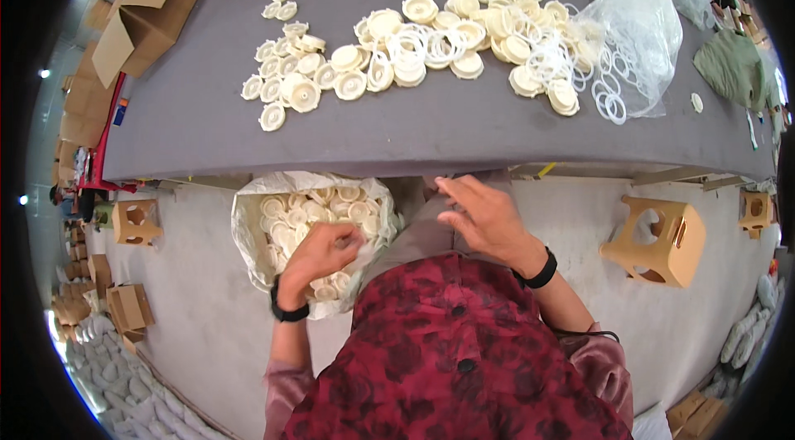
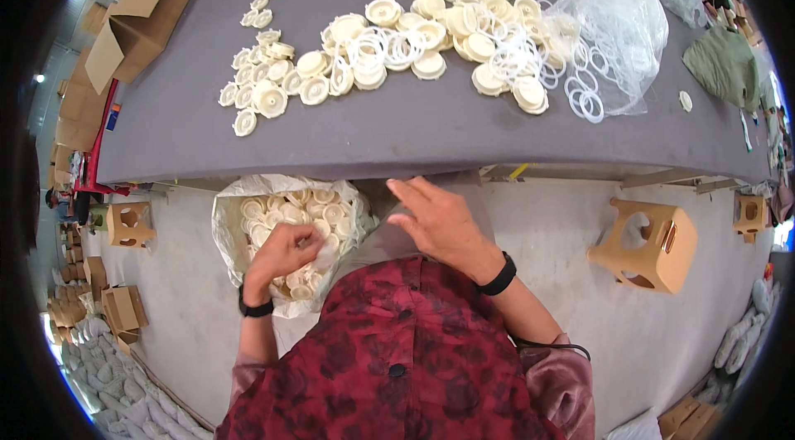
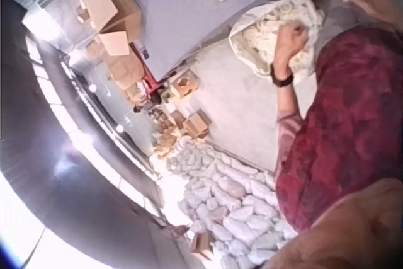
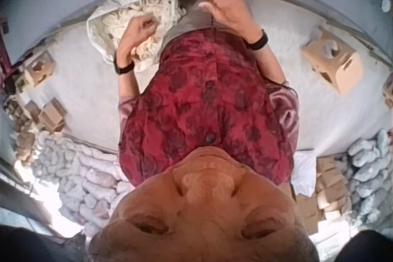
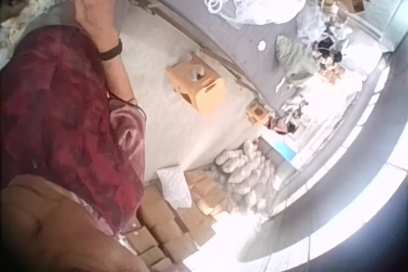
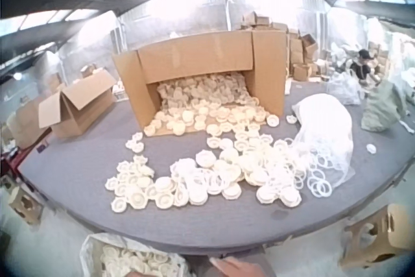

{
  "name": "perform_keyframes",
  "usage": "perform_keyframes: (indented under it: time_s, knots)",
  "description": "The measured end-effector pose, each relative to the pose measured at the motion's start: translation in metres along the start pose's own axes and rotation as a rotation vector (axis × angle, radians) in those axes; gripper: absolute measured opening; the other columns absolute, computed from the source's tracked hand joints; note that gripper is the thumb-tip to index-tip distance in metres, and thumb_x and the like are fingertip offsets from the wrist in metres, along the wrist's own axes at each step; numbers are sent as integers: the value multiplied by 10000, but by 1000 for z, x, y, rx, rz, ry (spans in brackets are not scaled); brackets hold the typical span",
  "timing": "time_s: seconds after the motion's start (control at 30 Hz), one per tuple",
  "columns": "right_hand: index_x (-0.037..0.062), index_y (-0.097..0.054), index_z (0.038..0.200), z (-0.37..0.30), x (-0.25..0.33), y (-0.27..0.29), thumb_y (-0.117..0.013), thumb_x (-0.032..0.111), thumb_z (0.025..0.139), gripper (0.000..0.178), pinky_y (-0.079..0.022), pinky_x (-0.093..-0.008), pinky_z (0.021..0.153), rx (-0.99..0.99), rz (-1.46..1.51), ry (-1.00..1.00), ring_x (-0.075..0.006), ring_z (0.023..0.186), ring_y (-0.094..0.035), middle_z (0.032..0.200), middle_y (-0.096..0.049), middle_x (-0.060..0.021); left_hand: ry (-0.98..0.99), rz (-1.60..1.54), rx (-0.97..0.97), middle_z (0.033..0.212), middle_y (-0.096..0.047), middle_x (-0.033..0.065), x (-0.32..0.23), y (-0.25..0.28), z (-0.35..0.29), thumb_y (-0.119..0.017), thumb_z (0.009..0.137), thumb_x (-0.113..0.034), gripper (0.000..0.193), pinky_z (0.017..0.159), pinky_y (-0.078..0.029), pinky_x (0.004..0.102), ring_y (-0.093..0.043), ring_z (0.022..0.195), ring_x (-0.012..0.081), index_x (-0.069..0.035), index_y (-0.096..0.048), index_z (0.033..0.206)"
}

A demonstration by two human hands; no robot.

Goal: Manually assembling white plastic components and rings on a work table.

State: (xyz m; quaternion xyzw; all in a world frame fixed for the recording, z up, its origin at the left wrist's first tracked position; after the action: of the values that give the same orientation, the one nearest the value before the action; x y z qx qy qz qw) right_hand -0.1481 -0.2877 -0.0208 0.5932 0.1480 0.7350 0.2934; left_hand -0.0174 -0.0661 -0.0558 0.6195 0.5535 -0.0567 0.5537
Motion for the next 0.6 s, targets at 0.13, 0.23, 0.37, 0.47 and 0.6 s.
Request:
perform_keyframes:
  time_s: [0.13, 0.23, 0.37, 0.47, 0.6]
  knots:
    - [-9, -630, 1118, 42, -22, 38, -685, 159, 870, 305, -515, -411, 715, -118, -271, 24, -338, 882, -616, 1006, -612, -164, 46, 661, -22, 902, -718, 143, 53, 16, -43, -776, 758, -219, 242, 749, -514, 418, -671, 869, 340, -41, -732, 915]
    - [-19, -621, 1072, 84, -42, 64, -684, 174, 872, 285, -524, -417, 720, -341, -570, 98, -340, 920, -611, 994, -621, -176, -59, 281, -201, 971, -715, 144, 31, 17, -29, -790, 757, -249, 311, 816, -515, 404, -659, 951, 340, -37, -725, 975]
    - [-13, -602, 1037, 139, -85, 66, -725, 241, 842, 344, -540, -421, 761, -284, -727, -172, -344, 970, -613, 1010, -638, -174, -271, -26, -141, 1026, -716, 148, -36, -8, 23, -774, 794, -162, 328, 859, -522, 365, -685, 968, 296, -11, -703, 1077]
    - [4, -591, 1041, 154, -105, 60, -764, 281, 797, 407, -548, -424, 768, -247, -784, -283, -338, 994, -614, 1014, -645, -162, -327, -207, -102, 1016, -717, 140, -76, -17, 55, -747, 824, -147, 299, 846, -525, 348, -691, 958, 263, -3, -697, 1081]
    - [17, -589, 1028, 136, -80, 55, -769, 274, 765, 410, -534, -431, 764, -254, -739, -188, -335, 960, -619, 992, -647, -158, -198, -827, -11, 1119, -699, 138, -71, -32, 103, -687, 896, -97, 313, 863, -535, 301, -677, 973, 208, 22, -654, 1184]
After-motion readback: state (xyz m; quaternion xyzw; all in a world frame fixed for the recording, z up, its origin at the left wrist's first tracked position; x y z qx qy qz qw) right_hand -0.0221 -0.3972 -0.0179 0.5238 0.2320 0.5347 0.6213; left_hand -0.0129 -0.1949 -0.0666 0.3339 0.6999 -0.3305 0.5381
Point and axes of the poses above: each hand's wrist, its own z-axis towards the middle knuckle, its own y-axis out of the back of the hand, x = y × z, the point moved 7 cm from there along z, towards the middle knuckle
